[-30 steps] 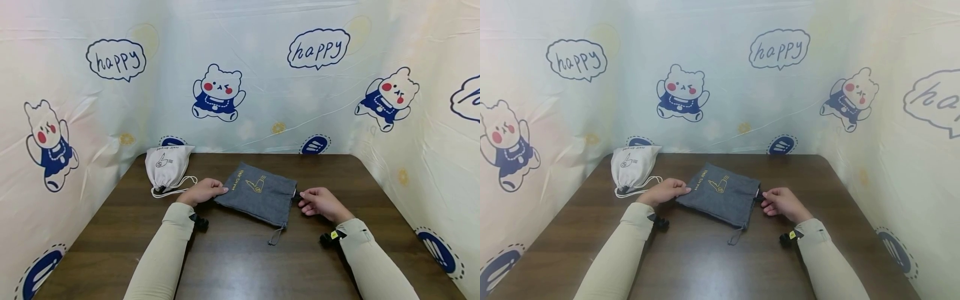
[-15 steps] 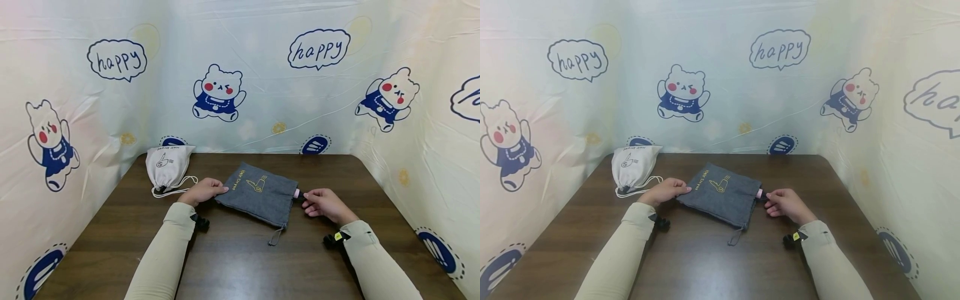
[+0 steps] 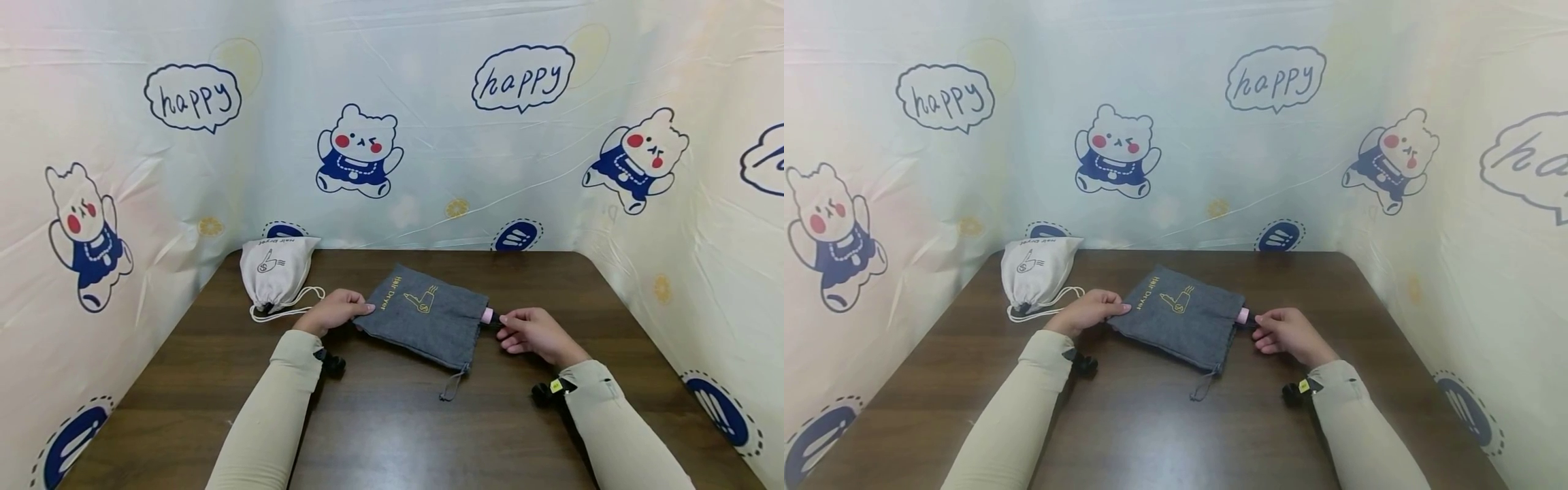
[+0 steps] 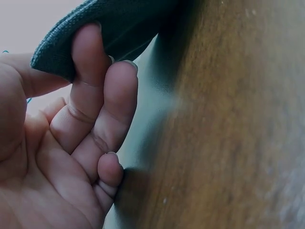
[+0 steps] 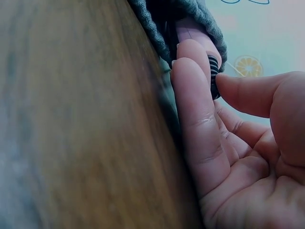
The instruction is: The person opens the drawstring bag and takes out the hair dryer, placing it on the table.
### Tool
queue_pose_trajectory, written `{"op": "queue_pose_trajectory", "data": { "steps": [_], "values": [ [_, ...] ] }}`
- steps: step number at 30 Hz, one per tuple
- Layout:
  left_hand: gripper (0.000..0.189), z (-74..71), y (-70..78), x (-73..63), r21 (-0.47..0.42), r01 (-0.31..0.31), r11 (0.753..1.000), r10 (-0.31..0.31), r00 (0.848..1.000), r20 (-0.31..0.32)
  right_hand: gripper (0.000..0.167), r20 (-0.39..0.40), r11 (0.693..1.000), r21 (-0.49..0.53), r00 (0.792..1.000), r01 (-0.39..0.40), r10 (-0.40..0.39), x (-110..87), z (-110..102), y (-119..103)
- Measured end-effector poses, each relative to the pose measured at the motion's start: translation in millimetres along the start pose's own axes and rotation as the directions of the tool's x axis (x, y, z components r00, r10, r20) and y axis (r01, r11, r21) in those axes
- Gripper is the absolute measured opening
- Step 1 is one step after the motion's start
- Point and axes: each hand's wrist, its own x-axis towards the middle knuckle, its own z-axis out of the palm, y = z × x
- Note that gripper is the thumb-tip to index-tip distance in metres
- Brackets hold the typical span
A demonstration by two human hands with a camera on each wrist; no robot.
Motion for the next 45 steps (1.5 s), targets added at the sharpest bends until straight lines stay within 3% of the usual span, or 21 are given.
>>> {"op": "queue_pose_trajectory", "data": {
  "steps": [11, 36, 45],
  "values": [
    [0.037, 1.5, 0.5, -0.9, -0.023, 0.009, 1.000, -0.009, 1.000, -0.018, 0.046, -0.004, 1.000, -0.002, 1.000, -0.010, 0.009, -4.3, -5, 1],
    [0.035, 0.7, 0.4, 1.6, -0.016, 0.015, 1.000, -0.015, 1.000, -0.001, 0.037, -0.014, 1.000, 0.013, 1.000, -0.002, 0.002, -10.8, -15, 8],
    [0.036, 0.7, 1.3, 0.3, -0.028, 0.017, 0.999, -0.017, 1.000, 0.007, 0.041, -0.020, 1.000, -0.005, 1.000, -0.004, 0.004, -16.6, -19, 8]
  ]
}}
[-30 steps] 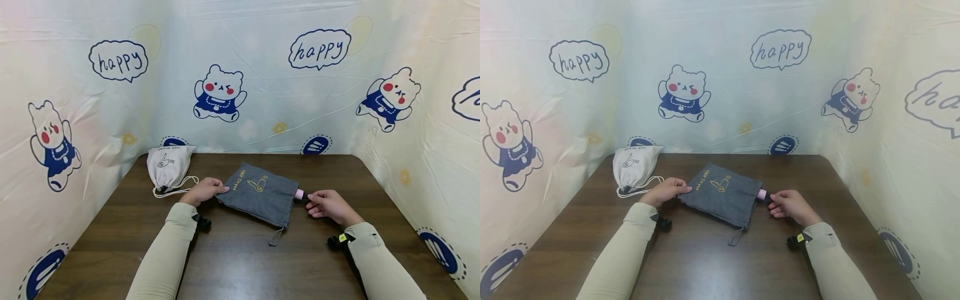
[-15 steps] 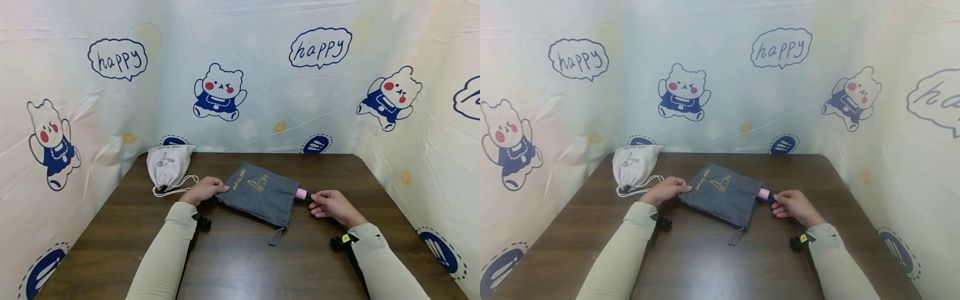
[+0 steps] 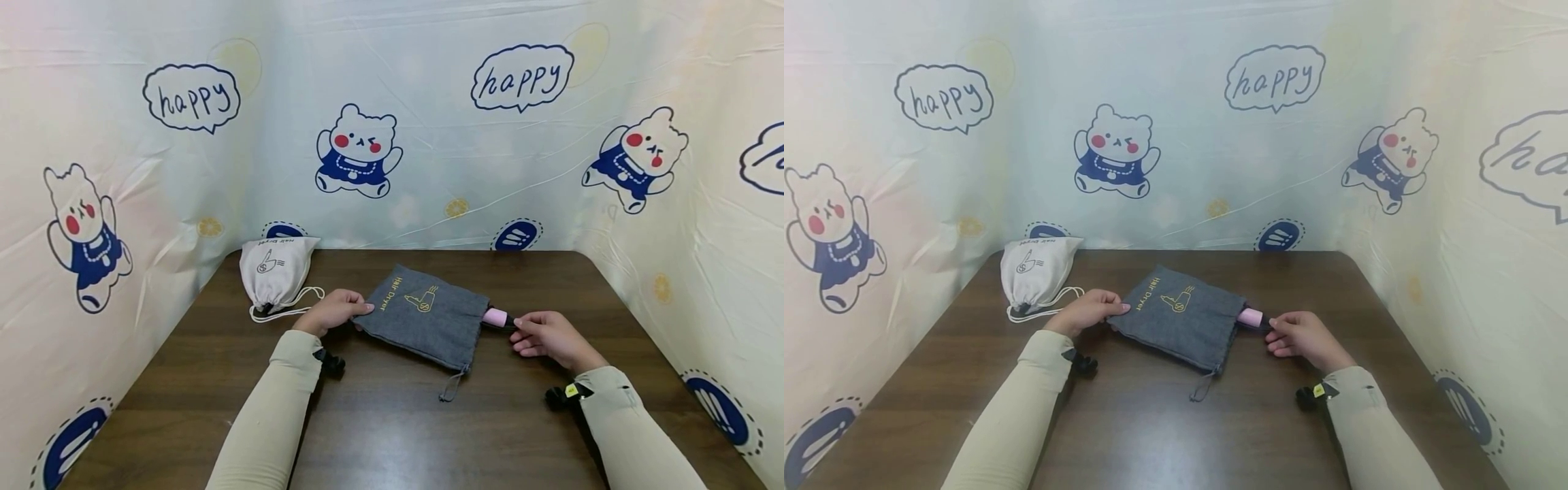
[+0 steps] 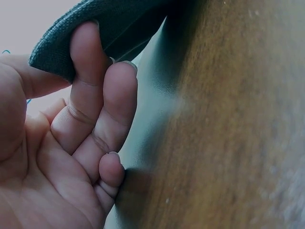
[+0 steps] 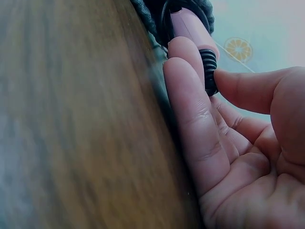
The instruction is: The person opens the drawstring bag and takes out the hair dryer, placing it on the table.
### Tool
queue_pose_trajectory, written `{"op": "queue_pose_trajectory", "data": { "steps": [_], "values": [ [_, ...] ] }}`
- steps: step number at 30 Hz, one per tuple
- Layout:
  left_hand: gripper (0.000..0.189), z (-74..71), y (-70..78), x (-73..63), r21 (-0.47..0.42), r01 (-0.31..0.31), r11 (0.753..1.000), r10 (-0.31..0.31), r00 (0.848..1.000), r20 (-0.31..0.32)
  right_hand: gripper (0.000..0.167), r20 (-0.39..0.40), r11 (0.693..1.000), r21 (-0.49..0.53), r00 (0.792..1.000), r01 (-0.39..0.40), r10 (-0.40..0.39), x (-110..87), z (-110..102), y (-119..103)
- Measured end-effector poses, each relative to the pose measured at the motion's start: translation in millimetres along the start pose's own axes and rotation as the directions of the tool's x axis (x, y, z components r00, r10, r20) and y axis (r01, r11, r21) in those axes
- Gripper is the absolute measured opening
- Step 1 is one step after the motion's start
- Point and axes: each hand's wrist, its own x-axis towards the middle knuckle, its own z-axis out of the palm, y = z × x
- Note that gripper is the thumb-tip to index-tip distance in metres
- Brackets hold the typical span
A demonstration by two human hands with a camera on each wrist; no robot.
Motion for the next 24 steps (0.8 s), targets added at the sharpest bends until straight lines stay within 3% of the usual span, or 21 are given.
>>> {"op": "queue_pose_trajectory", "data": {
  "steps": [24],
  "values": [
    [0.036, -1.4, 1.8, -1.7, 0.003, -0.001, 1.000, 0.001, 1.000, 0.007, 0.038, -0.009, 1.000, 0.011, 1.000, 0.007, -0.006, -5.8, -9.8, 2.6]
  ]
}}
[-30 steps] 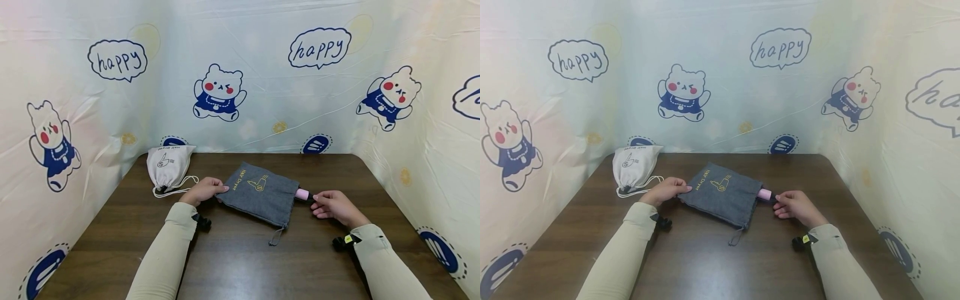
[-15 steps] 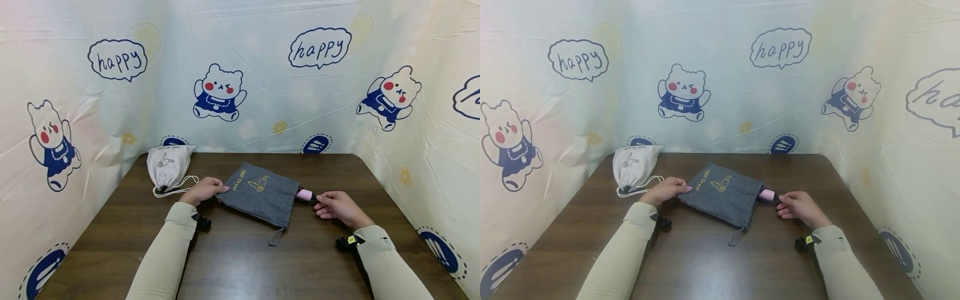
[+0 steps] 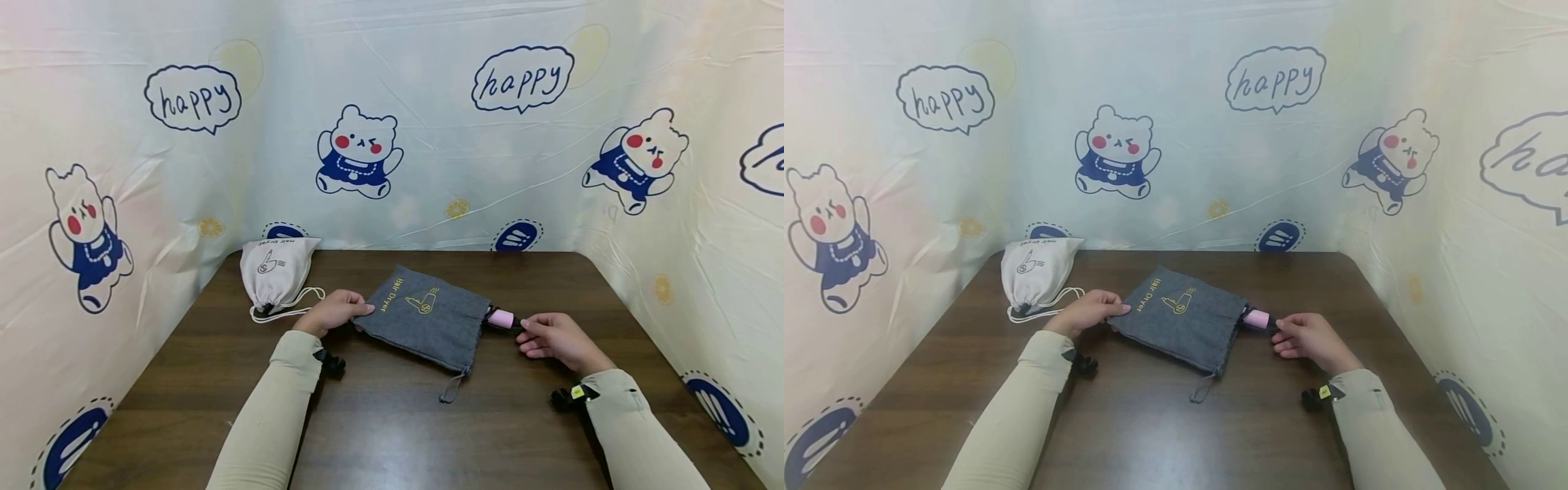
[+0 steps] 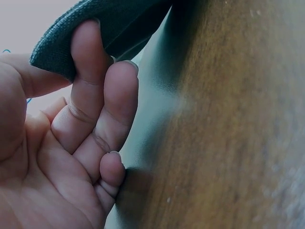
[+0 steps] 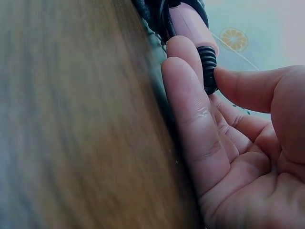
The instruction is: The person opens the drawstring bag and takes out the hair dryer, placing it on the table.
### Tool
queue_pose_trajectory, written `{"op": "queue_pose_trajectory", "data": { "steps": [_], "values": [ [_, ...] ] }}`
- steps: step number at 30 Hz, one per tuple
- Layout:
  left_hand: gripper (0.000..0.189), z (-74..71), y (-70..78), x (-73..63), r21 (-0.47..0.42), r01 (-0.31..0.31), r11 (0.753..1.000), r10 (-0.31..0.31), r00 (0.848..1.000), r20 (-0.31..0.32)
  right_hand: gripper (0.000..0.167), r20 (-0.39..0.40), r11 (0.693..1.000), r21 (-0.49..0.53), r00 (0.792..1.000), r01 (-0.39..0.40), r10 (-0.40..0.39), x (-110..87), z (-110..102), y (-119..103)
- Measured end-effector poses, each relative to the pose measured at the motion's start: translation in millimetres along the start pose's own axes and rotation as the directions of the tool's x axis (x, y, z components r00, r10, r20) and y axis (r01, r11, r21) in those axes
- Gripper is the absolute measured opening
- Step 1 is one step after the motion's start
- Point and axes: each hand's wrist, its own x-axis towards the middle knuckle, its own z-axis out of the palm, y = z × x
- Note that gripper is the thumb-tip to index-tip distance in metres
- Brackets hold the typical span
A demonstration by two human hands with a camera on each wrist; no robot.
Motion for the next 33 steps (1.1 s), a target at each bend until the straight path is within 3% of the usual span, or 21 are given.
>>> {"op": "queue_pose_trajectory", "data": {
  "steps": [33],
  "values": [
    [0.034, 0.4, 3.4, -0.5, -0.017, 0.006, 1.000, -0.006, 1.000, 0.007, 0.045, -0.041, 0.999, -0.030, 0.999, -0.029, 0.028, -13.8, -20, 2]
  ]
}}
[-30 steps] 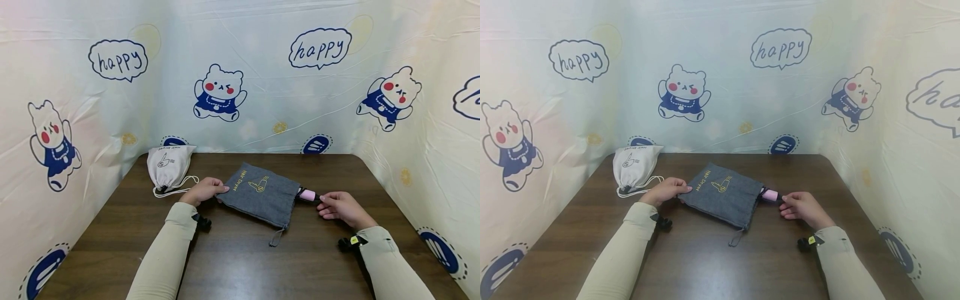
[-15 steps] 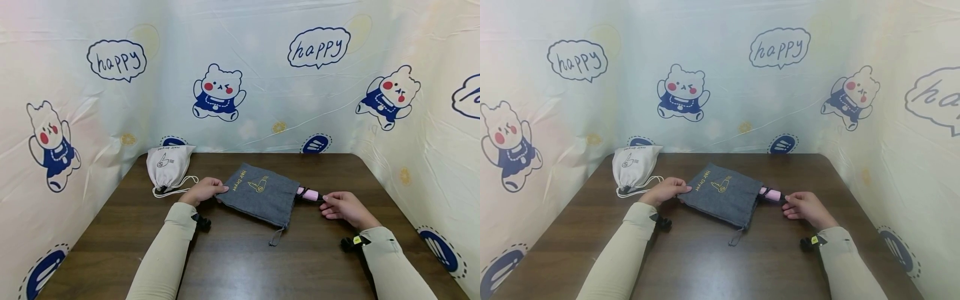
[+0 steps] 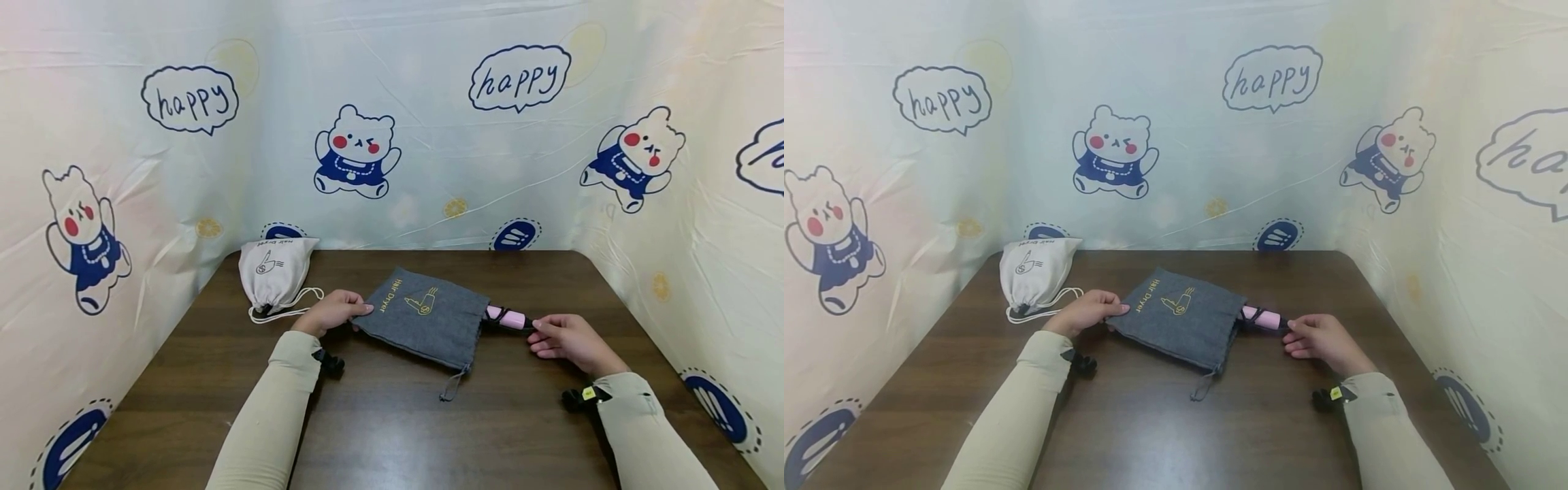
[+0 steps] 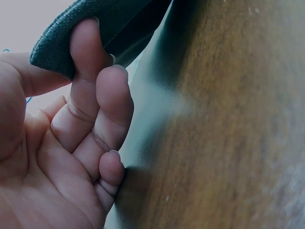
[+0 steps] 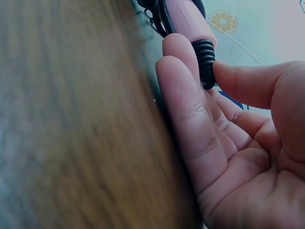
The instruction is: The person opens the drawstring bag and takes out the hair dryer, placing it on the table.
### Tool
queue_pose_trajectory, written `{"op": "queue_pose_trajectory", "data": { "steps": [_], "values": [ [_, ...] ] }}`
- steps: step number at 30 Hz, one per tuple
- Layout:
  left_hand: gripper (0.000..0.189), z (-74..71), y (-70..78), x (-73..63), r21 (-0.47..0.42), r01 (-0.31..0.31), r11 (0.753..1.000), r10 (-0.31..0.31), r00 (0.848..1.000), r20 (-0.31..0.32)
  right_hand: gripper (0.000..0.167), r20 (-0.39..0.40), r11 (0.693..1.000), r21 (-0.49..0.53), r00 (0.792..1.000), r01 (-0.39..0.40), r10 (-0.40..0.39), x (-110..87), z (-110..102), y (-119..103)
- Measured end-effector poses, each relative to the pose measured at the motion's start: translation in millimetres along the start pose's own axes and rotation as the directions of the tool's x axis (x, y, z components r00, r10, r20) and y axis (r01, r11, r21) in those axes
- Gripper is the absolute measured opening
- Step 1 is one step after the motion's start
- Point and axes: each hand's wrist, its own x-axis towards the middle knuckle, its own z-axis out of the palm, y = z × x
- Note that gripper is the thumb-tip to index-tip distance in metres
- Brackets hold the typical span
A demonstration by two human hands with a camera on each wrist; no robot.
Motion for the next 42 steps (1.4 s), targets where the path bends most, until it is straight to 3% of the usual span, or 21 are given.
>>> {"op": "queue_pose_trajectory", "data": {
  "steps": [25, 37, 42],
  "values": [
    [0.037, 0.0, -4.3, 2.2, -0.022, -0.019, 1.000, 0.019, 1.000, -0.009, 0.044, -0.022, 1.000, -0.024, 1.000, 0.016, -0.017, -6.1, -14, 5],
    [0.039, -1.0, -2.0, 1.4, 0.008, -0.012, 1.000, 0.011, 1.000, 0.016, 0.069, -0.135, 0.999, 0.024, 0.990, -0.039, 0.042, 3.4, 6, 1],
    [0.039, -1.2, -2.4, 2.0, 0.011, -0.014, 1.000, 0.013, 1.000, 0.021, 0.064, -0.224, 0.994, 0.090, 0.971, -0.063, 0.082, 5.4, 15, -3]
  ]
}}
